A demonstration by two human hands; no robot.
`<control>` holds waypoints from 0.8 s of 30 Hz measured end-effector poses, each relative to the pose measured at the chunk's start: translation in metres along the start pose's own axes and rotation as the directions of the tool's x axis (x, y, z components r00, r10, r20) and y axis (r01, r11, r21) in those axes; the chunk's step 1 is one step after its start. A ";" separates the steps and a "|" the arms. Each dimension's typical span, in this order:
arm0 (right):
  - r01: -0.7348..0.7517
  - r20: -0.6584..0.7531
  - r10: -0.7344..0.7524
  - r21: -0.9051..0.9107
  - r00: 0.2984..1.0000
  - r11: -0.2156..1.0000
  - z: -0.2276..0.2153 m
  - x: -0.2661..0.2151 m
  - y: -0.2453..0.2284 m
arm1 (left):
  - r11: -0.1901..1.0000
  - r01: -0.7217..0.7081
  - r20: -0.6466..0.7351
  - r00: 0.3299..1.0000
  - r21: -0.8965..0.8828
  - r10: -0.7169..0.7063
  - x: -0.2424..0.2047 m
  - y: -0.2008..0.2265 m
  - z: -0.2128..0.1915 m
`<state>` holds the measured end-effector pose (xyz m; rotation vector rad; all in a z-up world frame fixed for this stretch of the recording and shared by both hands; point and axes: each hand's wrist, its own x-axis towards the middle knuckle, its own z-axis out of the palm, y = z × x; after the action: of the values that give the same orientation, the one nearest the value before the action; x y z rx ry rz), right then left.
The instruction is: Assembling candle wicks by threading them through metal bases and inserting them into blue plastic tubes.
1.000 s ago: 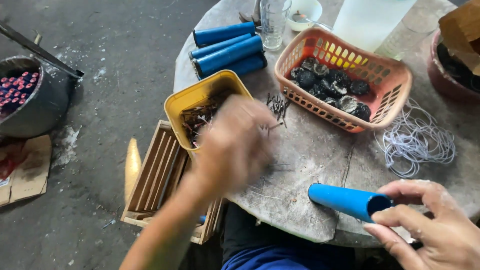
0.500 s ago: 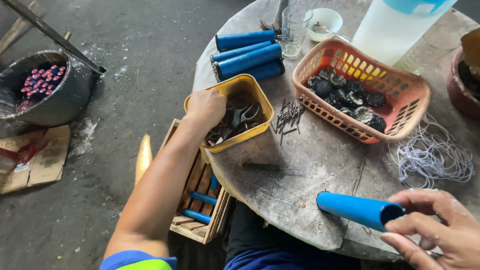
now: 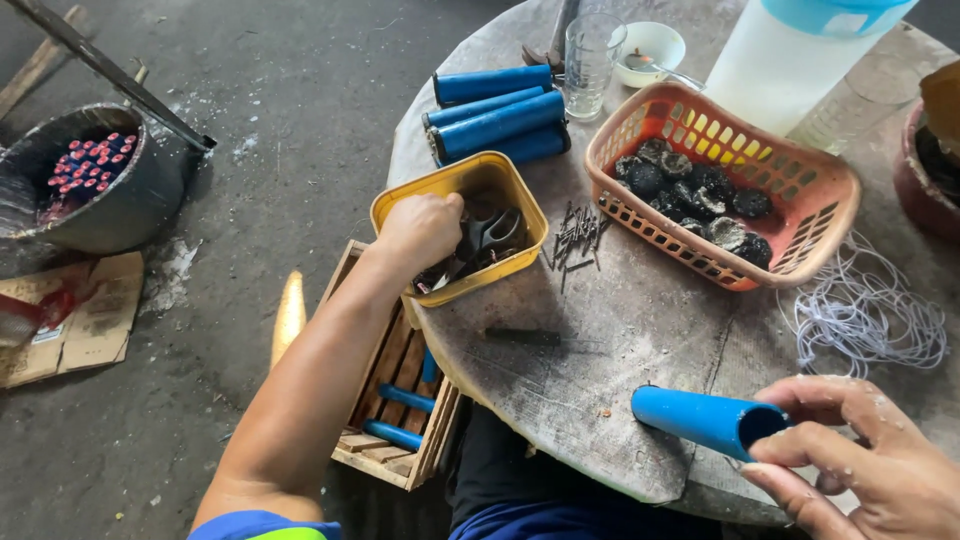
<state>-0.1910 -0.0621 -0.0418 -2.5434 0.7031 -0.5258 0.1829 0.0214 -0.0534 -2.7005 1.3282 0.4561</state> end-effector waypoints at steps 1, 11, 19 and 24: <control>0.001 0.000 -0.001 -0.001 1.000 1.000 0.001 0.000 0.003 | 1.000 0.000 -0.001 1.000 -0.001 0.000 -0.003 0.001 -0.005; 0.103 -0.012 -0.103 0.022 0.995 0.994 0.003 -0.004 0.014 | 0.978 -0.117 -0.067 0.989 0.175 0.130 0.000 -0.006 -0.005; 0.045 0.126 -0.050 0.040 0.991 0.998 -0.026 0.007 -0.015 | 0.913 -0.238 -0.164 0.939 0.331 0.304 0.013 -0.030 0.021; 0.132 0.301 -0.143 0.057 0.943 0.990 -0.034 0.011 -0.024 | 0.946 -0.078 -0.124 0.985 0.314 0.122 -0.008 -0.014 -0.009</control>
<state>-0.1888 -0.0602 0.0009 -2.5726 0.4024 -0.1781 0.1915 0.0344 -0.0427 -2.4529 1.4405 0.0533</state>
